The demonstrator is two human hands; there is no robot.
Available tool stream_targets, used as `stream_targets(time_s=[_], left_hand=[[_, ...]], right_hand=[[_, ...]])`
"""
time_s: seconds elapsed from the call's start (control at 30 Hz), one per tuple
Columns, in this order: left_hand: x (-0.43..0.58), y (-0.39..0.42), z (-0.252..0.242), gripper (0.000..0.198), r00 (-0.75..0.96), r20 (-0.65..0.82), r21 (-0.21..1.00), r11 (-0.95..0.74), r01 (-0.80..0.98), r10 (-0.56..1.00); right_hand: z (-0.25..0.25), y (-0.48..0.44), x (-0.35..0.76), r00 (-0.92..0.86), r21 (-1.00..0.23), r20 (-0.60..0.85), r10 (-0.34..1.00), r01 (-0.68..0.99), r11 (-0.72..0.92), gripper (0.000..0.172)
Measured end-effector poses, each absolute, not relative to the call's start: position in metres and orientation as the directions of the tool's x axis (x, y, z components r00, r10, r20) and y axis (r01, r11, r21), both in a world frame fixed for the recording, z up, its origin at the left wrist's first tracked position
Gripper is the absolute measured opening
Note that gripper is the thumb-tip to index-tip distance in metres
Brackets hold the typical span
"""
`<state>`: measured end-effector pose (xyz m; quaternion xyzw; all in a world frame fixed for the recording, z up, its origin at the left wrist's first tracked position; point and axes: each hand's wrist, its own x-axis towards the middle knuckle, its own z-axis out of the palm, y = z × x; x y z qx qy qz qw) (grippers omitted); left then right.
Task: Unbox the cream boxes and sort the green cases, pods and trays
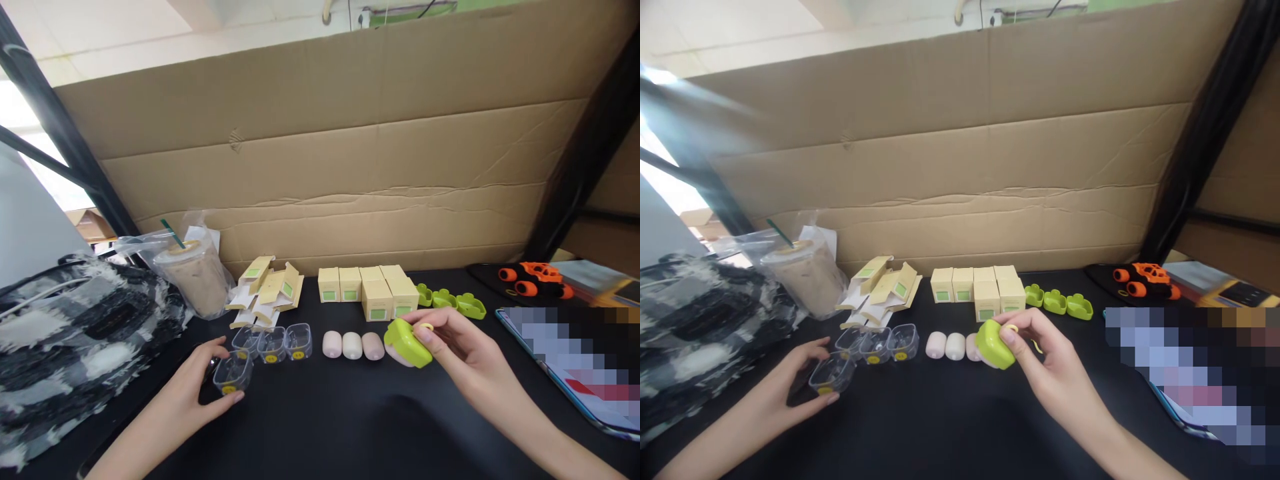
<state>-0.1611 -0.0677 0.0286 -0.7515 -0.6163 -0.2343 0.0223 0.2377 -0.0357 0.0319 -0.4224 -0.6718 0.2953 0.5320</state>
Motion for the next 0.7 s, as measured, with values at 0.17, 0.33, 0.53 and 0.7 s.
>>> stream_targets(time_s=[0.17, 0.33, 0.53, 0.7], left_hand=[[-0.098, -0.079, 0.046, 0.034, 0.0, 0.484, 0.546, -0.302, 0.781, 0.875], [0.011, -0.074, 0.041, 0.055, 0.341, -0.079, 0.997, 0.072, 0.031, 0.937], [0.054, -0.053, 0.02, 0.06, 0.641, -0.158, 0.851, 0.433, -0.298, 0.752], [0.045, -0.052, 0.016, 0.051, 0.485, -0.042, 0.883, 0.26, -0.392, 0.874]], right_hand=[[0.032, -0.034, 0.238, -0.088, -0.843, 0.462, 0.882, 0.266, 0.468, 0.023], [0.029, -0.039, 0.229, -0.148, -0.847, 0.476, 0.867, 0.186, 0.497, 0.021], [0.021, -0.043, 0.223, -0.264, -0.749, 0.598, 0.757, 0.153, 0.645, 0.014], [0.024, -0.043, 0.228, -0.366, -0.448, 0.676, 0.639, 0.484, 0.752, 0.032]])
